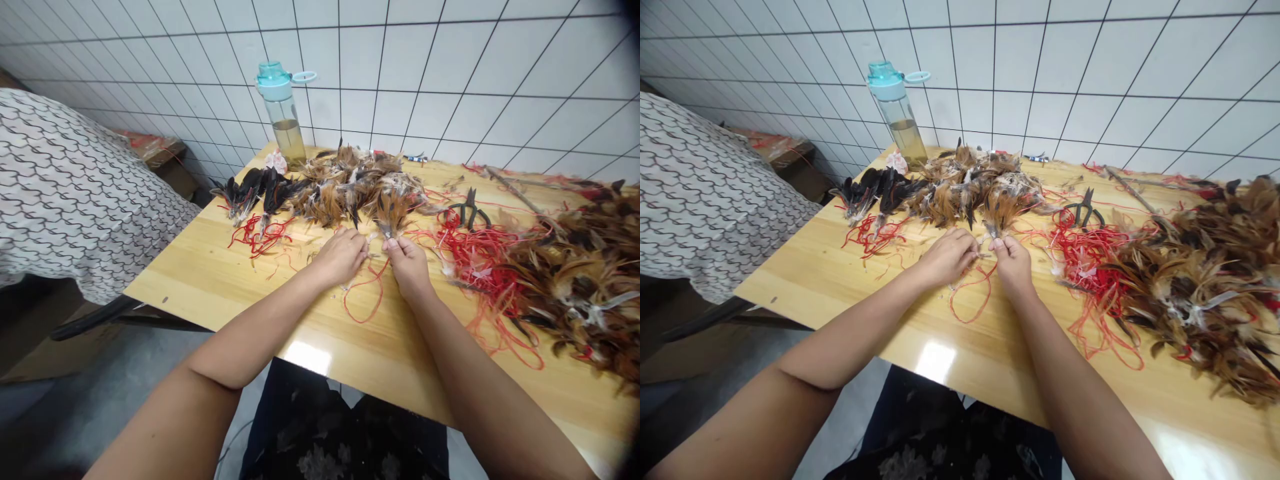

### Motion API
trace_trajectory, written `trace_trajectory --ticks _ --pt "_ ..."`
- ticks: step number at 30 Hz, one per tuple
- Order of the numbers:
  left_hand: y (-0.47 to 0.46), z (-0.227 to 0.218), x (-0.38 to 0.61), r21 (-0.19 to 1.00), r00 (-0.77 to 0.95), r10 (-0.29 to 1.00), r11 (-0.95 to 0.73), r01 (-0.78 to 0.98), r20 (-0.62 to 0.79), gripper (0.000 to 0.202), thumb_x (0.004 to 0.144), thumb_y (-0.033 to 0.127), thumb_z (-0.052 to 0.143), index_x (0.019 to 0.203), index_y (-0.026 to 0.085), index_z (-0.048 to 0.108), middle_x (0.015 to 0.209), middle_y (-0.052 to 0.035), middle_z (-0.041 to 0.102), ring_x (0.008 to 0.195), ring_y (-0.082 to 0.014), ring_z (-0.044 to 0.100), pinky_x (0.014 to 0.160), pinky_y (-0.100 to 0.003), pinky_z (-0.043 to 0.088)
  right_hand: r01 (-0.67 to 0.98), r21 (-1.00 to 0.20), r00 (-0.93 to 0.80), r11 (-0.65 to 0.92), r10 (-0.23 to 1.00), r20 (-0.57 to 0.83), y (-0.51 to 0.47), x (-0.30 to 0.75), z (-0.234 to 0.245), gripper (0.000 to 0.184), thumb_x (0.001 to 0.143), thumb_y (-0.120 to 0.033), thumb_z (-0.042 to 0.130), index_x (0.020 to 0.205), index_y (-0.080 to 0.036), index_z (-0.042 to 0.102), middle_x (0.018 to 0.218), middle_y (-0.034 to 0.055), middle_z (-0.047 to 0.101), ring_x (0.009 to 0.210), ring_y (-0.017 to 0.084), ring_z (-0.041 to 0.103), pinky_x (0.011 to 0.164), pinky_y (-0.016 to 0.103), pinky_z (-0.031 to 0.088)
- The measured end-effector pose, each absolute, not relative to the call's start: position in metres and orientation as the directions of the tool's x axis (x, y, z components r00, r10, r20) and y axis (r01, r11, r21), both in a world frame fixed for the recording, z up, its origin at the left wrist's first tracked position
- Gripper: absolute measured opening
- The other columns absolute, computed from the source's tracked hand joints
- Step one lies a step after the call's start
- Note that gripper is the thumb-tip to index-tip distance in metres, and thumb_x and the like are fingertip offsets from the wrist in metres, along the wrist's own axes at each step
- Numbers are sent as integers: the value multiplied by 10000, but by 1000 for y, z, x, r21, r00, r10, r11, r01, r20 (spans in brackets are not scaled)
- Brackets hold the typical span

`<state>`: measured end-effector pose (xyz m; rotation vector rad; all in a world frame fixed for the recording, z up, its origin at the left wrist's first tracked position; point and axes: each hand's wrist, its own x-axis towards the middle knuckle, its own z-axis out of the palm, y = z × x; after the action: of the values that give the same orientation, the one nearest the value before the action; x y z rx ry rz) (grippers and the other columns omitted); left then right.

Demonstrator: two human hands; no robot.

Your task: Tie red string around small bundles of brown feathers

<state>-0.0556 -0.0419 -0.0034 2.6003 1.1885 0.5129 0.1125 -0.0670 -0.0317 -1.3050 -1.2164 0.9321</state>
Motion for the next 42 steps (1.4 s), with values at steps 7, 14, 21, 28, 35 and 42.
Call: trace_trajectory --ticks 7,14,21,28,35,42 --pt "-39 4 -63 504 612 751 -640 580 249 124 895 162 443 881 178 565 831 -37 628 782 -161 551 734 -276 402 364 -919 229 153 941 248 -67 114 -30 221 819 -298 538 647 -214 648 670 17 542 700 186 506 718 322 383" --pt "-40 13 -64 490 644 705 -692 531 298 142 909 165 449 870 173 585 881 -53 649 836 -165 561 783 -270 409 500 -847 160 180 942 295 -66 113 -33 247 823 -255 543 589 -224 615 643 17 492 660 184 475 667 320 363" --pt "-36 8 -67 375 662 677 -734 567 323 181 921 168 435 924 157 616 916 -82 645 887 -192 560 827 -297 428 516 -824 -35 235 967 254 -64 110 -37 250 821 -246 551 578 -225 601 662 27 523 692 185 503 700 318 384" --pt "-38 7 -67 219 662 622 -777 591 419 206 943 184 425 886 165 622 874 -69 639 855 -184 545 799 -296 424 430 -860 -152 275 961 231 -62 116 -35 228 839 -267 537 690 -204 698 712 34 592 737 179 563 748 317 430" --pt "-40 7 -64 177 658 556 -815 552 507 193 953 230 437 889 166 608 861 -62 633 836 -180 530 786 -295 426 450 -850 -193 274 959 208 -62 115 -36 202 826 -275 549 669 -211 659 746 38 614 782 195 576 787 336 435" --pt "-38 13 -68 381 280 639 -694 611 716 171 909 249 526 1045 161 582 1070 -104 606 1048 -205 534 932 -349 427 280 -937 -46 207 978 203 -62 116 -40 255 863 -393 490 683 -213 519 705 5 519 719 168 495 739 314 407"
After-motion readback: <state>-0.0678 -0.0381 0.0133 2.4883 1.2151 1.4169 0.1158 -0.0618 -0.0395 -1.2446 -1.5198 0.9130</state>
